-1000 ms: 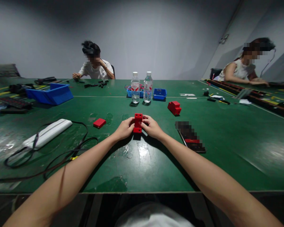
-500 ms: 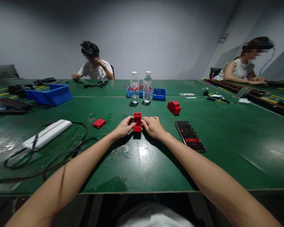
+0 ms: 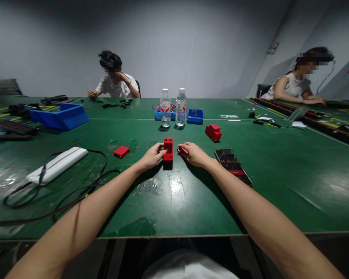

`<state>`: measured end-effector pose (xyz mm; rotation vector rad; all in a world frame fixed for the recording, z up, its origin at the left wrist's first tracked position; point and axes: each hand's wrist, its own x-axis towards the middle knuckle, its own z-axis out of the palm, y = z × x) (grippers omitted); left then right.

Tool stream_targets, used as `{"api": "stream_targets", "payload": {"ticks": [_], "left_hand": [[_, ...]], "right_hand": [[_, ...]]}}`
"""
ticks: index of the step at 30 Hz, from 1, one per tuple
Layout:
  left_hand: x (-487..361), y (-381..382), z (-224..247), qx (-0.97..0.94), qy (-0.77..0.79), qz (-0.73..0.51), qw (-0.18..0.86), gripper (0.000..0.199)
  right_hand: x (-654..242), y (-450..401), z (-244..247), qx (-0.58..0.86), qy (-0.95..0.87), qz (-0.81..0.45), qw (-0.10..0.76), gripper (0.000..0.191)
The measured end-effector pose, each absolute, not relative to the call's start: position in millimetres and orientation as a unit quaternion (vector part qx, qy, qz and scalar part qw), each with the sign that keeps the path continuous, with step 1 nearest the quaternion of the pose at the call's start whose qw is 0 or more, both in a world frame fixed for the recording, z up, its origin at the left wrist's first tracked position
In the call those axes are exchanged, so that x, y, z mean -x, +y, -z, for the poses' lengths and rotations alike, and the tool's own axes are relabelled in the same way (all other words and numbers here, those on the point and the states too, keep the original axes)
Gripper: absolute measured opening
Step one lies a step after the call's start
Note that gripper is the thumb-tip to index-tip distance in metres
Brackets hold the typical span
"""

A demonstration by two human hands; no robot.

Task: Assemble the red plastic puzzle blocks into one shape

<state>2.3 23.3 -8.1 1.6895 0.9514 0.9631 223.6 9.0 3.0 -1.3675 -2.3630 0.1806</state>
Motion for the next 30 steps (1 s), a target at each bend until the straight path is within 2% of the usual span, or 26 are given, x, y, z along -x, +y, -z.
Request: {"api": "stream_targets", "payload": {"ticks": [13, 19, 23, 28, 30], "left_hand": [[-2.5, 23.7, 9.4, -0.688, 0.390, -0.397, 0.466, 0.033], [-2.3, 25.0, 10.6, -0.687, 0.391, -0.398, 0.466, 0.032], [-2.4, 24.4, 10.2, -0.681, 0.392, -0.399, 0.473, 0.032], [-3.1, 23.4, 9.3, -0.678, 0.389, -0.400, 0.478, 0.033], [-3.1, 23.1, 9.0, -0.680, 0.388, -0.399, 0.477, 0.034]], "right_hand": [[-216.4, 12.6, -3.2, 0.538, -0.743, -0.069, 0.392, 0.058], [-214.2, 12.2, -4.6, 0.544, -0.708, -0.085, 0.442, 0.044], [-210.7, 8.7, -5.5, 0.536, -0.681, -0.145, 0.478, 0.044], [-207.9, 13.1, 1.5, 0.514, -0.651, -0.229, 0.509, 0.059], [-207.5, 14.7, 2.9, 0.503, -0.655, -0.252, 0.504, 0.055]]}}
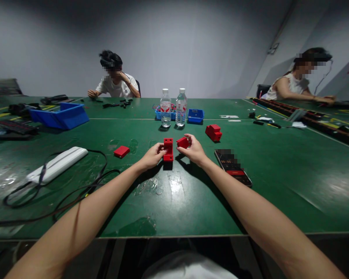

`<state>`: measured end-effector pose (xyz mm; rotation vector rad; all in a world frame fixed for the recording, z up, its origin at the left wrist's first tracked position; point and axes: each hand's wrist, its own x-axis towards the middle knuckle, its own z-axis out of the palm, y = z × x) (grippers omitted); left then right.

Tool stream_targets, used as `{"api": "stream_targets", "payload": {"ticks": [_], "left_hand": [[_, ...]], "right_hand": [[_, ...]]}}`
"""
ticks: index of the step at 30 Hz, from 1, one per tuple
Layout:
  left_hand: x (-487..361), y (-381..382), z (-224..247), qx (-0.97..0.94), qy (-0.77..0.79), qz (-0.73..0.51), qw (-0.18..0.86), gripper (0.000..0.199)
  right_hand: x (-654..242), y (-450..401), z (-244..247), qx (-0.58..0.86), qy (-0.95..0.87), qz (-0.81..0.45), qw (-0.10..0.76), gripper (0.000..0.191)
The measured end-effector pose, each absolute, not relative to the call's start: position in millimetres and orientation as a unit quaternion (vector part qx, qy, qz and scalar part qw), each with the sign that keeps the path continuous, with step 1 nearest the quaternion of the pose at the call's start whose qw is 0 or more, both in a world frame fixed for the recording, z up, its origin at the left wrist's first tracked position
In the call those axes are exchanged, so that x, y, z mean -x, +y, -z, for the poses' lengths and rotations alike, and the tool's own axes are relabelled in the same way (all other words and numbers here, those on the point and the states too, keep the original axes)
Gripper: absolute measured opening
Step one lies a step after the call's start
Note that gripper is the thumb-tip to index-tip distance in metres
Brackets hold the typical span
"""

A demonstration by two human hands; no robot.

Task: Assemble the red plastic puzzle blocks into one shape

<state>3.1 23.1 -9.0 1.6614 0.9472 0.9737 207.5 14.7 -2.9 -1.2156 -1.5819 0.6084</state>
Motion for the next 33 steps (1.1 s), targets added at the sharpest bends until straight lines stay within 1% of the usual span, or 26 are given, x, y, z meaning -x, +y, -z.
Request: {"api": "stream_targets", "payload": {"ticks": [4, 9, 16, 23, 25, 30, 33], "left_hand": [[-2.5, 23.3, 9.2, -0.684, 0.386, -0.400, 0.473, 0.034], [-2.5, 24.4, 10.6, -0.685, 0.384, -0.401, 0.472, 0.034], [-1.8, 25.8, 12.9, -0.679, 0.377, -0.408, 0.479, 0.036], [-1.9, 25.2, 12.0, -0.679, 0.373, -0.410, 0.482, 0.037], [-2.0, 25.4, 12.0, -0.676, 0.374, -0.410, 0.485, 0.037], [-2.1, 26.3, 12.6, -0.676, 0.371, -0.409, 0.489, 0.037], [-2.1, 26.4, 12.3, -0.676, 0.369, -0.410, 0.489, 0.036]], "right_hand": [[-206.7, 11.5, -0.8, 0.498, -0.672, -0.260, 0.482, 0.034], [-205.7, 7.4, -3.7, 0.497, -0.675, -0.250, 0.484, 0.027], [-205.4, 9.7, -0.5, 0.492, -0.681, -0.246, 0.483, 0.031], [-203.3, 8.4, -4.1, 0.463, -0.673, -0.254, 0.517, 0.032], [-202.3, 7.7, -5.9, 0.459, -0.658, -0.283, 0.525, 0.033], [-198.6, 4.8, -10.0, 0.460, -0.585, -0.430, 0.512, 0.040], [-197.5, 5.1, -10.4, 0.450, -0.556, -0.474, 0.514, 0.042]]}}
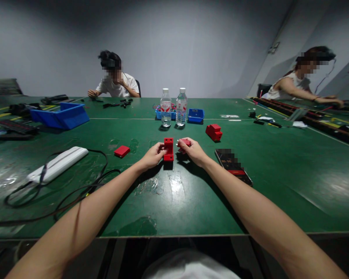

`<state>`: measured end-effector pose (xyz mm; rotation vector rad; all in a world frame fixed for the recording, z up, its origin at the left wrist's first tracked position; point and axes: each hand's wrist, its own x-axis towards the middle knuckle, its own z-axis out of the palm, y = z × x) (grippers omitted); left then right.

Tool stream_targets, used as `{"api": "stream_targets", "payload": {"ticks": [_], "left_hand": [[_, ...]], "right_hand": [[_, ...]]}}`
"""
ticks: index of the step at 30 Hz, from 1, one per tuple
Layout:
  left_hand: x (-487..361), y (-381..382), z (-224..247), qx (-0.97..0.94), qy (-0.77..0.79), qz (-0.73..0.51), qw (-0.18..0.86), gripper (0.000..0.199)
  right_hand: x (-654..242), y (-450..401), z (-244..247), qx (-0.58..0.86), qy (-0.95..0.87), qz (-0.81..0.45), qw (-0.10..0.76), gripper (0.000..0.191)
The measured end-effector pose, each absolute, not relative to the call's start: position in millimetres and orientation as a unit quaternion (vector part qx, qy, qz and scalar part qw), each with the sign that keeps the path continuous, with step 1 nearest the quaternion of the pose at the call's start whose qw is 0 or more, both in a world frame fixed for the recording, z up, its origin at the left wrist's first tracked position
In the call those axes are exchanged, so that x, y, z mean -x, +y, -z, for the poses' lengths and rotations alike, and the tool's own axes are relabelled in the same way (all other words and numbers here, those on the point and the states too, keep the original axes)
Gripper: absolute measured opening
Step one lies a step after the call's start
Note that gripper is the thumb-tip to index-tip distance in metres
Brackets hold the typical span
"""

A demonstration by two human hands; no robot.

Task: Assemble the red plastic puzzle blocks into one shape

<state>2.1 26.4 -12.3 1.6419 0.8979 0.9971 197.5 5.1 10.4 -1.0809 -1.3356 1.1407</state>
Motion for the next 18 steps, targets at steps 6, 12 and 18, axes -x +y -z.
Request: {"api": "stream_targets", "payload": {"ticks": [6, 12, 18], "left_hand": [[-1.6, 25.2, 11.2, -0.674, 0.372, -0.409, 0.489, 0.037], [-1.9, 24.5, 11.4, -0.670, 0.369, -0.413, 0.494, 0.035], [-2.1, 23.4, 9.7, -0.676, 0.370, -0.407, 0.490, 0.036]], "right_hand": [[-200.9, 10.3, -3.9, 0.438, -0.553, -0.443, 0.553, 0.051], [-201.7, 11.2, -4.8, 0.459, -0.545, -0.419, 0.563, 0.058], [-199.8, 7.9, -8.5, 0.442, -0.560, -0.419, 0.562, 0.055]]}}
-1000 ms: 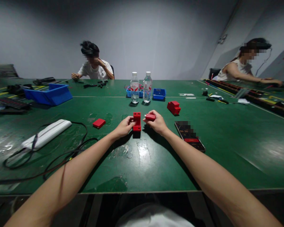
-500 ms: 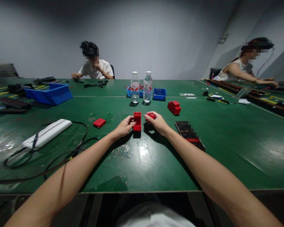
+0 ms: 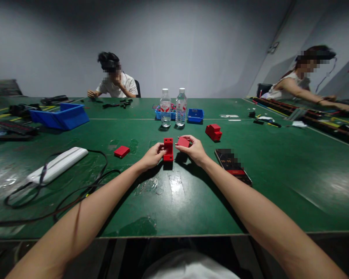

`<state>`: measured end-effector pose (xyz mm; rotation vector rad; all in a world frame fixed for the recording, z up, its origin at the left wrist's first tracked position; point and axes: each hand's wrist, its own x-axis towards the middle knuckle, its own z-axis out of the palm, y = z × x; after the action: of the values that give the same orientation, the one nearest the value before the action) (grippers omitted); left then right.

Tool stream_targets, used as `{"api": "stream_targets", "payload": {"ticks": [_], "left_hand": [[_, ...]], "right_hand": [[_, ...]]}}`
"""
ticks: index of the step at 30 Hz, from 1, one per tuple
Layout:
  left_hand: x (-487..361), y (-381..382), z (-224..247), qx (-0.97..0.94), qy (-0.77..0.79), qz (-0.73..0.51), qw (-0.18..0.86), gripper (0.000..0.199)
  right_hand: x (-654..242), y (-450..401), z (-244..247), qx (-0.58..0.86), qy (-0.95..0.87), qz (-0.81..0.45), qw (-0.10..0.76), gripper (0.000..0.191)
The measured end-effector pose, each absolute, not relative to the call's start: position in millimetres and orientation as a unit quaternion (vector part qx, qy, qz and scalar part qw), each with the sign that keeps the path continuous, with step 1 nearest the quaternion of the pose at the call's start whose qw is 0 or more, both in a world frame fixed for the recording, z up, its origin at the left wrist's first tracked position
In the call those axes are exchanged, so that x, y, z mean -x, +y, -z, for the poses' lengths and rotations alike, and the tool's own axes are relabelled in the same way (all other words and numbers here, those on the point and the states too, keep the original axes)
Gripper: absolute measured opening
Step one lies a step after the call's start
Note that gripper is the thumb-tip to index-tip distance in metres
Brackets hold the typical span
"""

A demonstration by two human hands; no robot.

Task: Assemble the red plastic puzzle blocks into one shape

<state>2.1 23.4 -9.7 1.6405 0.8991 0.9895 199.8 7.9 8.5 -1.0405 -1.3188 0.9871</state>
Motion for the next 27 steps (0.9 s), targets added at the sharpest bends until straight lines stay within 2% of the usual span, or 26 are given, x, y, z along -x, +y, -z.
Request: {"api": "stream_targets", "payload": {"ticks": [9, 16, 21, 27], "left_hand": [[-1.4, 25.2, 12.0, -0.675, 0.371, -0.408, 0.490, 0.038], [-1.6, 24.6, 11.1, -0.673, 0.368, -0.410, 0.494, 0.038], [-1.8, 23.7, 9.6, -0.674, 0.377, -0.406, 0.489, 0.036], [-1.9, 24.0, 10.2, -0.678, 0.376, -0.406, 0.483, 0.035]], "right_hand": [[-198.3, 5.3, -8.6, 0.412, -0.570, -0.446, 0.554, 0.054], [-196.8, 5.1, -8.8, 0.429, -0.548, -0.462, 0.550, 0.044], [-200.9, 11.5, -3.4, 0.464, -0.567, -0.368, 0.573, 0.050], [-204.5, 12.6, -3.0, 0.486, -0.635, -0.235, 0.552, 0.027]]}}
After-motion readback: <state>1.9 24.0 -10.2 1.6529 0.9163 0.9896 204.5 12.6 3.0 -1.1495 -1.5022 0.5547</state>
